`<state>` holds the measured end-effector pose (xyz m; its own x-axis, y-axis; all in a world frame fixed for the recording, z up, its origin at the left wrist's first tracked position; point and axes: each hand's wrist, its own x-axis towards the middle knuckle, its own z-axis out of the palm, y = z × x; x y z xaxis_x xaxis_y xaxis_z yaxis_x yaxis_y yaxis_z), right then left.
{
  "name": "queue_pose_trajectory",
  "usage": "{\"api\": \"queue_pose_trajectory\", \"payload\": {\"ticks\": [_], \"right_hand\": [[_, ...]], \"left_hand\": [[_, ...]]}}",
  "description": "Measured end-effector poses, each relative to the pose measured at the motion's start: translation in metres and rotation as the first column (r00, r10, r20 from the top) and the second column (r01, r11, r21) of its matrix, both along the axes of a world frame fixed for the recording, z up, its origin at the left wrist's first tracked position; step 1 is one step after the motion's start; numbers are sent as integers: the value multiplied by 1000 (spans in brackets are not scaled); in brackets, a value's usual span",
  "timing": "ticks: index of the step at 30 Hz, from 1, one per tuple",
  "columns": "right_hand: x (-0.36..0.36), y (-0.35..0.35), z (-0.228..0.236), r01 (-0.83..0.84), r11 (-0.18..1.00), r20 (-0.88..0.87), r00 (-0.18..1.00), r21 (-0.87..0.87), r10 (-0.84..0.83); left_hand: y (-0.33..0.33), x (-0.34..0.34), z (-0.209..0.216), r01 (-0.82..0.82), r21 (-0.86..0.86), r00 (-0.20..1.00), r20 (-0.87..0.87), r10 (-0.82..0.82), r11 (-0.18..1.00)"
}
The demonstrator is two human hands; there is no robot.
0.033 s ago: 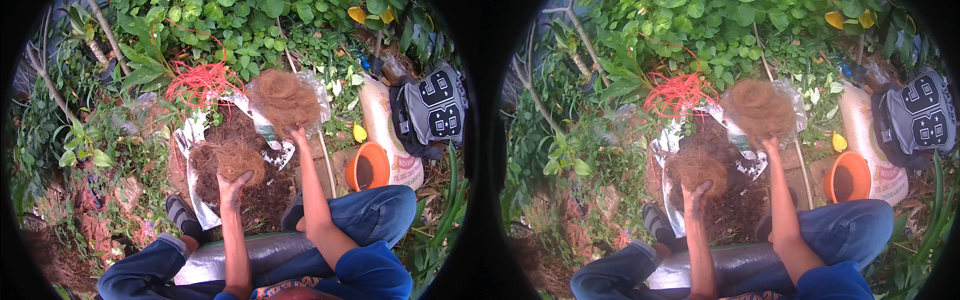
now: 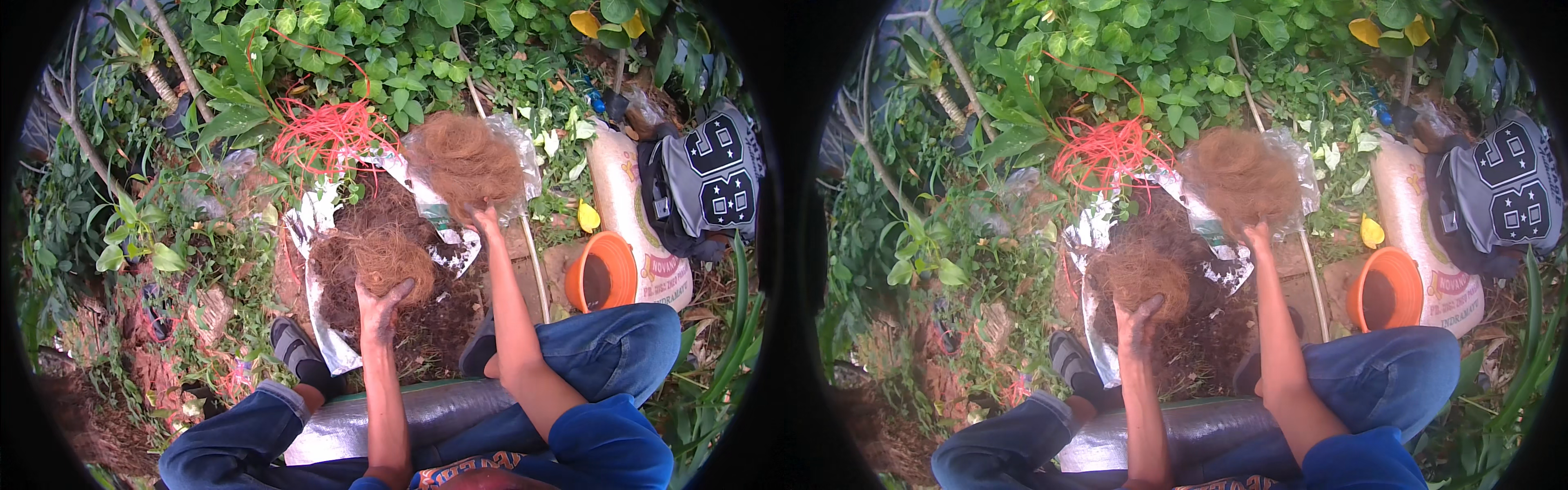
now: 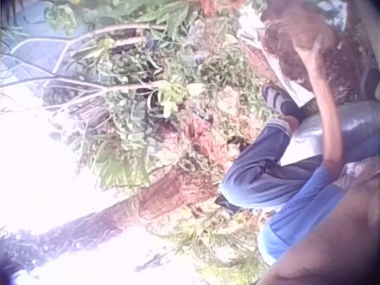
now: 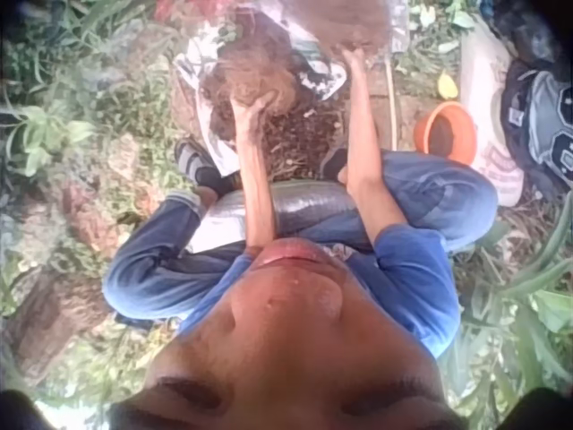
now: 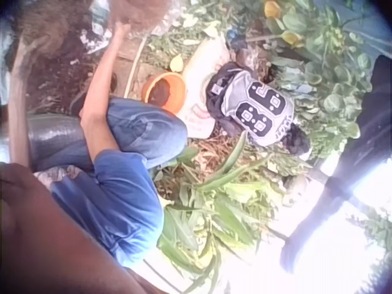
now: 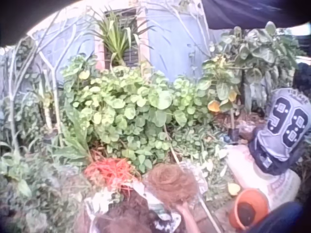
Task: The person sits on the ground and uses both hands to compress soil and coconut coir into a dense ball. They repeatedly add more coir and soil, shaping the mixture into a compact sphere.
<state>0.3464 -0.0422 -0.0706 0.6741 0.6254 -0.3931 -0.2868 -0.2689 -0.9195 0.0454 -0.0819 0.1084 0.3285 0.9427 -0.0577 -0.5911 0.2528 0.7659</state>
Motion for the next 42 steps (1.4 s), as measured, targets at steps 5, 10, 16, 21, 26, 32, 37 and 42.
{"api": "queue_pose_trajectory", "payload": {"ticks": [5,10,16,21,26,32,37,42], "right_hand": [[25,54,-33,125,968,-120,988,220,-100],[89,48,-40,-107,994,-129,986,-10,105],[61,55,156,224,718,706,511,-660,490],[72,111,145,159,936,948,101,-314,301],[93,132,117,136,869,879,119,-476,462],[74,128,232,-226,912,926,-79,343,-368],[32,103,317,-126,705,685,-170,698,-709],[80,117,241,9,974,971,-81,-224,224]], "left_hand": [[0,5,-5,50,-55,999,-8,-50,997],[6,21,-18,94,-105,995,44,-90,990],[8,7,-40,70,-177,995,88,-55,982],[2,11,-38,89,-300,992,114,-56,950],[7,-7,-66,175,-232,960,255,-114,957],[9,-25,-53,178,-90,892,435,-122,980],[7,-18,-5,83,-82,885,465,-36,993],[9,-40,-16,84,-96,842,539,-19,992]]}}
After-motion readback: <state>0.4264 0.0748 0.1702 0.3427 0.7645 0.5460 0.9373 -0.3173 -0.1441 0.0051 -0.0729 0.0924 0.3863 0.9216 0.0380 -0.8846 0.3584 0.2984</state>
